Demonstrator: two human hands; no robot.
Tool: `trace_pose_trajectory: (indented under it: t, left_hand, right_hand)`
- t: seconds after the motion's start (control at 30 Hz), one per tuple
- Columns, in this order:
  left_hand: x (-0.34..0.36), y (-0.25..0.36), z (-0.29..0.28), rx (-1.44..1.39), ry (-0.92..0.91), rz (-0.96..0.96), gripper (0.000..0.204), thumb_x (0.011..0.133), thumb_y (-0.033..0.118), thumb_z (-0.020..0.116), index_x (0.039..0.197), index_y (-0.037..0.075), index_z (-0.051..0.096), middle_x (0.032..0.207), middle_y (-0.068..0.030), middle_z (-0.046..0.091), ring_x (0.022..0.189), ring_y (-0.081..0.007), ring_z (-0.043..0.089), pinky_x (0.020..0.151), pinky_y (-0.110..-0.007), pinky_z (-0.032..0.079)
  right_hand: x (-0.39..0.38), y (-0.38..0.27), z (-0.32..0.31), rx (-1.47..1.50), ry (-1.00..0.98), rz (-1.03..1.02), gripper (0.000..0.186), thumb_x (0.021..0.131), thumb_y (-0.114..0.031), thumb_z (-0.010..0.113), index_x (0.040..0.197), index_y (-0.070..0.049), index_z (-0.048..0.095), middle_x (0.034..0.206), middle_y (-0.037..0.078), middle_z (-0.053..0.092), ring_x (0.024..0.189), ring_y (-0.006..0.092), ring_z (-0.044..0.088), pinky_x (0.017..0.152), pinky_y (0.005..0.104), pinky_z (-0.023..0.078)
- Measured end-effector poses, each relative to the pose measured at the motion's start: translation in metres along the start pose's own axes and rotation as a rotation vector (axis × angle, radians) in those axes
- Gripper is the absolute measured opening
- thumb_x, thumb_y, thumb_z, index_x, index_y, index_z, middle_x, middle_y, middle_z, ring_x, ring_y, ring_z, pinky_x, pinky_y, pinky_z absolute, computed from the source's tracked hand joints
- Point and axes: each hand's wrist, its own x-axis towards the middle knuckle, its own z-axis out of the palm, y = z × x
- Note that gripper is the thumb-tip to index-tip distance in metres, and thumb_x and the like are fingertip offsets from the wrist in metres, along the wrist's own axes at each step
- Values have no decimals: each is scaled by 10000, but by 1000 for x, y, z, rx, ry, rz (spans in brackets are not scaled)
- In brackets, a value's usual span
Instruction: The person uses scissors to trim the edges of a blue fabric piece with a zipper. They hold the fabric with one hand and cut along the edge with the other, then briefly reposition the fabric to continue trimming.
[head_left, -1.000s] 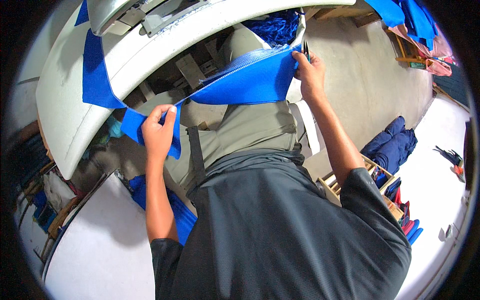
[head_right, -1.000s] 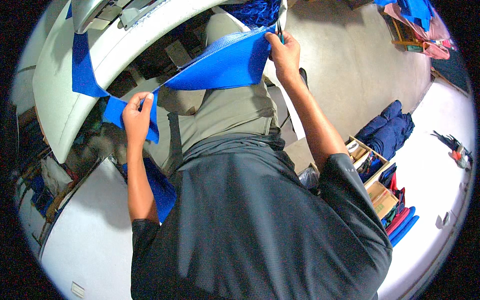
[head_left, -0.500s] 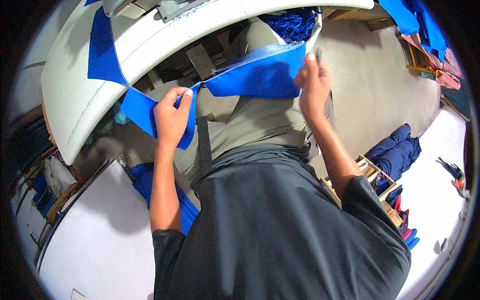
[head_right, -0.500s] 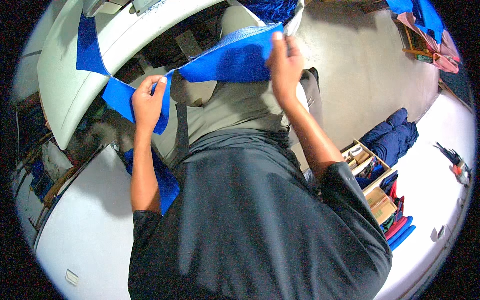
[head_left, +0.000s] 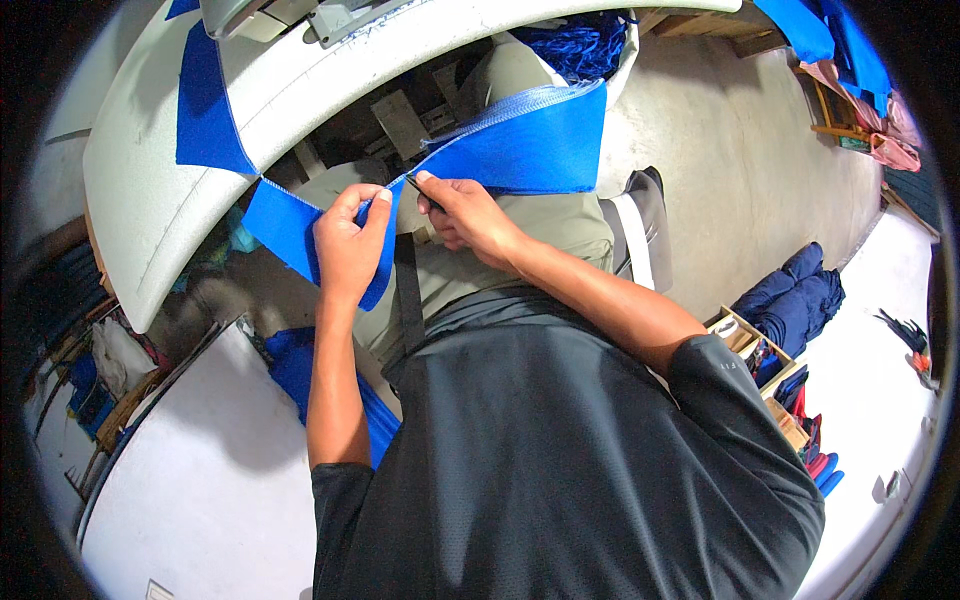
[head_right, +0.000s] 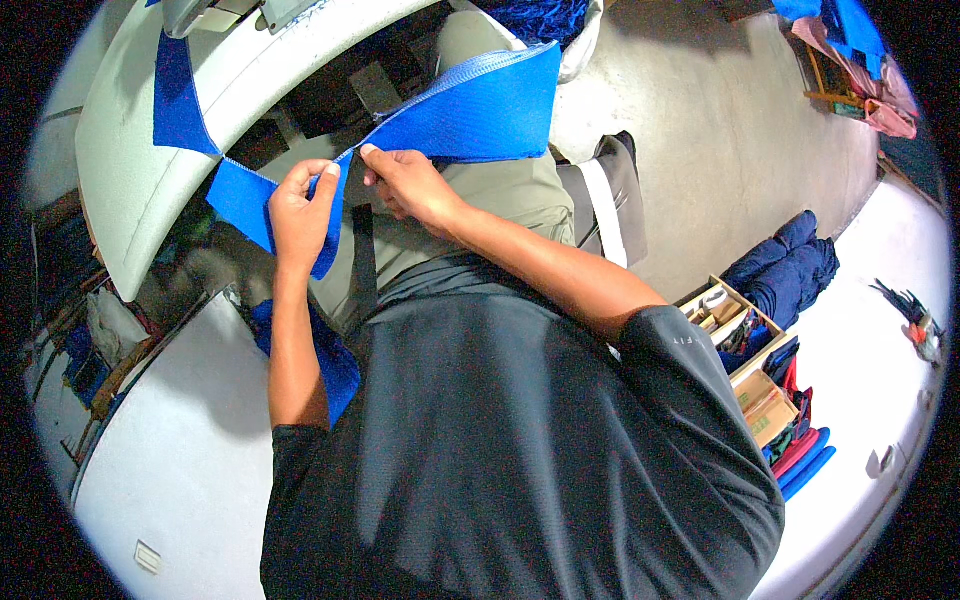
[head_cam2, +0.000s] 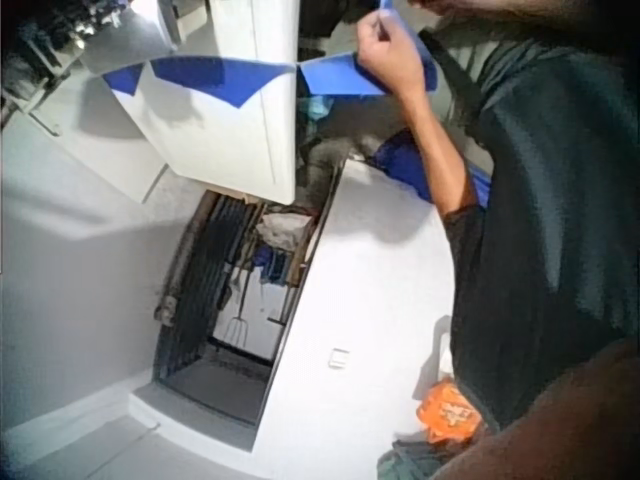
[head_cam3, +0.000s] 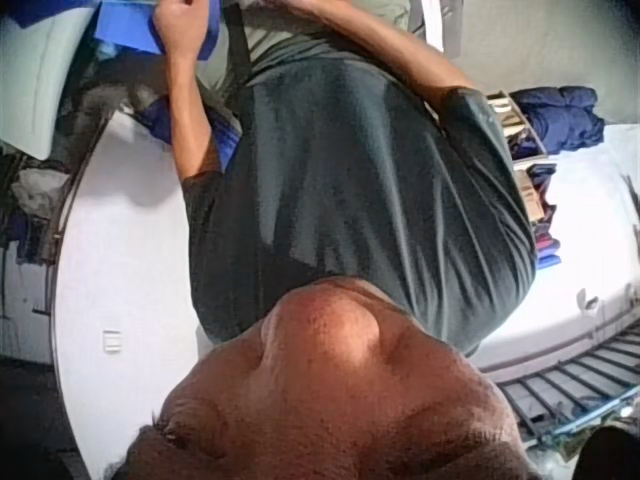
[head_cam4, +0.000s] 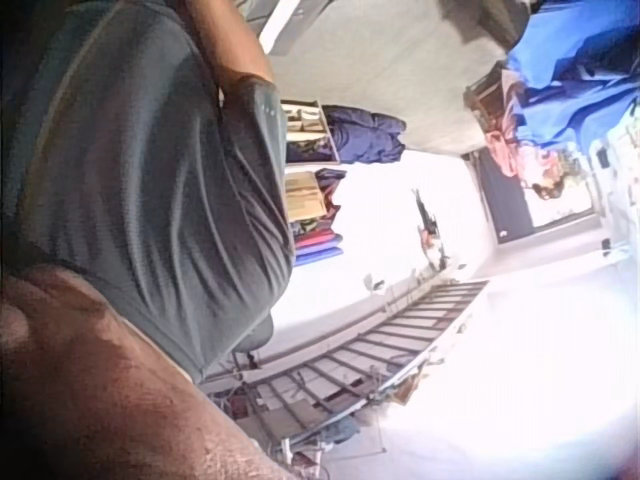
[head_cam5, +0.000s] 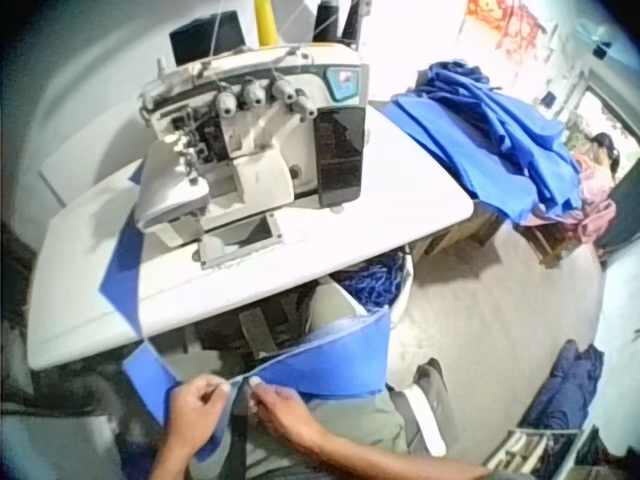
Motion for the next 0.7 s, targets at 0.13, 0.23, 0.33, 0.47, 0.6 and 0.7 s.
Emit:
trace_pose_trajectory:
  t: [0.13,0.23,0.33,0.47,0.6,0.7]
  left_hand:
    - [-1,-2,1,7,-26,-18,157,947,157,672,946,2,692,734,18,632,675,-24,505,595,-234,438]
    - [-2,0,0,6,-28,-15,160,949,155,670,943,-4,688,741,12,636,684,-25,510,603,-235,443]
    - [-4,3,2,-34,-10,17,160,954,150,663,943,-8,684,751,4,646,704,-33,527,620,-240,454]
    - [-4,17,10,-97,-26,35,169,972,154,639,953,-9,680,776,-8,665,740,-47,560,659,-251,477]
    - [-3,21,17,-66,-63,11,214,1003,187,594,978,-6,684,817,-32,688,786,-63,597,706,-254,493]
    - [0,17,11,-26,-95,15,283,1034,223,528,1010,-4,695,856,-60,696,811,-85,597,761,-282,495]
  right_hand:
    - [5,-1,5,9,-2,-41,405,1027,-475,512,836,-117,520,574,-93,299,479,51,229,448,261,195]
    - [5,1,6,21,31,-67,399,1026,-461,522,825,-116,522,570,-88,312,472,51,245,444,259,202]
    - [-6,3,7,55,65,-113,371,1007,-431,574,824,-110,549,569,-83,359,466,48,292,438,247,234]
    - [-11,9,13,-116,88,-249,286,969,-342,668,844,-97,588,593,-75,456,479,36,378,430,236,290]
    - [-11,6,17,-145,141,-390,197,923,-196,697,797,-62,627,713,-57,564,696,25,473,613,238,418]
    - [-25,-5,-1,-345,276,-562,164,916,-169,678,803,-56,637,717,-46,566,676,38,478,608,248,417]
